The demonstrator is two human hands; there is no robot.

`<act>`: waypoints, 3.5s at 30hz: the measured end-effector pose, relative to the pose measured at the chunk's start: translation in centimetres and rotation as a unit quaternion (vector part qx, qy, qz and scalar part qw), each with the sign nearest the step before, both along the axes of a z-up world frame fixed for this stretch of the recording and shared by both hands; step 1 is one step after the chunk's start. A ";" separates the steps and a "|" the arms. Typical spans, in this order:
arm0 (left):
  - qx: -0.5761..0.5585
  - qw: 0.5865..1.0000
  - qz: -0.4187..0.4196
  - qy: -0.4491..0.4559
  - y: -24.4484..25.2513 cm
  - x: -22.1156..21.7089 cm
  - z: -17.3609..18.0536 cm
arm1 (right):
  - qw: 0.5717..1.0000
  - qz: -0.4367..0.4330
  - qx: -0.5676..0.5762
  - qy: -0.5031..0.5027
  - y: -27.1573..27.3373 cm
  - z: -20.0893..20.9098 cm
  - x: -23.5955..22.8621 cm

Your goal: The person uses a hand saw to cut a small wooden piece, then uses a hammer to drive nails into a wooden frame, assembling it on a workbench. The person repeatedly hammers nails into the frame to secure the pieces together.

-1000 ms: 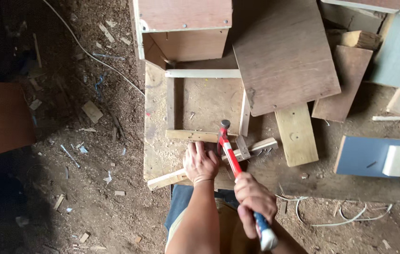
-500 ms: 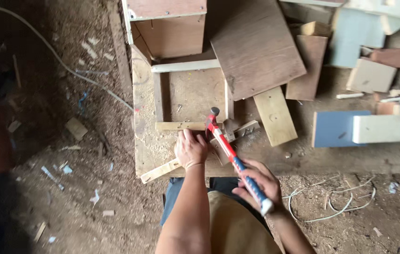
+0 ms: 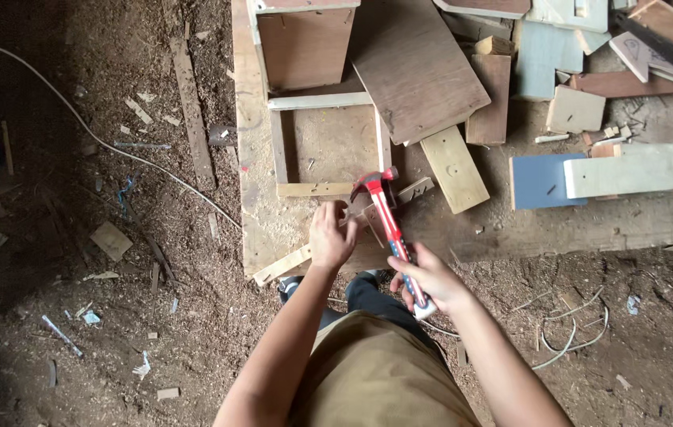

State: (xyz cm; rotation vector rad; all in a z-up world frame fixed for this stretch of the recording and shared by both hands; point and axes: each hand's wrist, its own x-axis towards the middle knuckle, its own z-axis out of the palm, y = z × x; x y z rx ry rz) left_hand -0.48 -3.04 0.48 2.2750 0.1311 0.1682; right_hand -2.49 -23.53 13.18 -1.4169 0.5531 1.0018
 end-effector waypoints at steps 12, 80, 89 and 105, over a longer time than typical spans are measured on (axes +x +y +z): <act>0.113 0.984 -0.129 0.043 1.9 -0.8 -1.9 | 0.946 0.032 -0.059 -0.318 -2.1 0.1 -5.5; 0.203 0.928 -0.301 -0.085 4.2 5.0 -3.2 | 0.686 0.637 -0.309 -0.166 -0.3 5.1 7.5; 0.174 0.928 -0.298 0.142 4.5 5.8 -1.2 | 0.888 0.348 -0.253 -0.162 -6.1 2.1 0.0; 0.172 0.914 -0.350 0.111 7.5 0.7 -0.3 | 0.977 -0.031 0.005 -0.213 -2.0 2.0 -7.0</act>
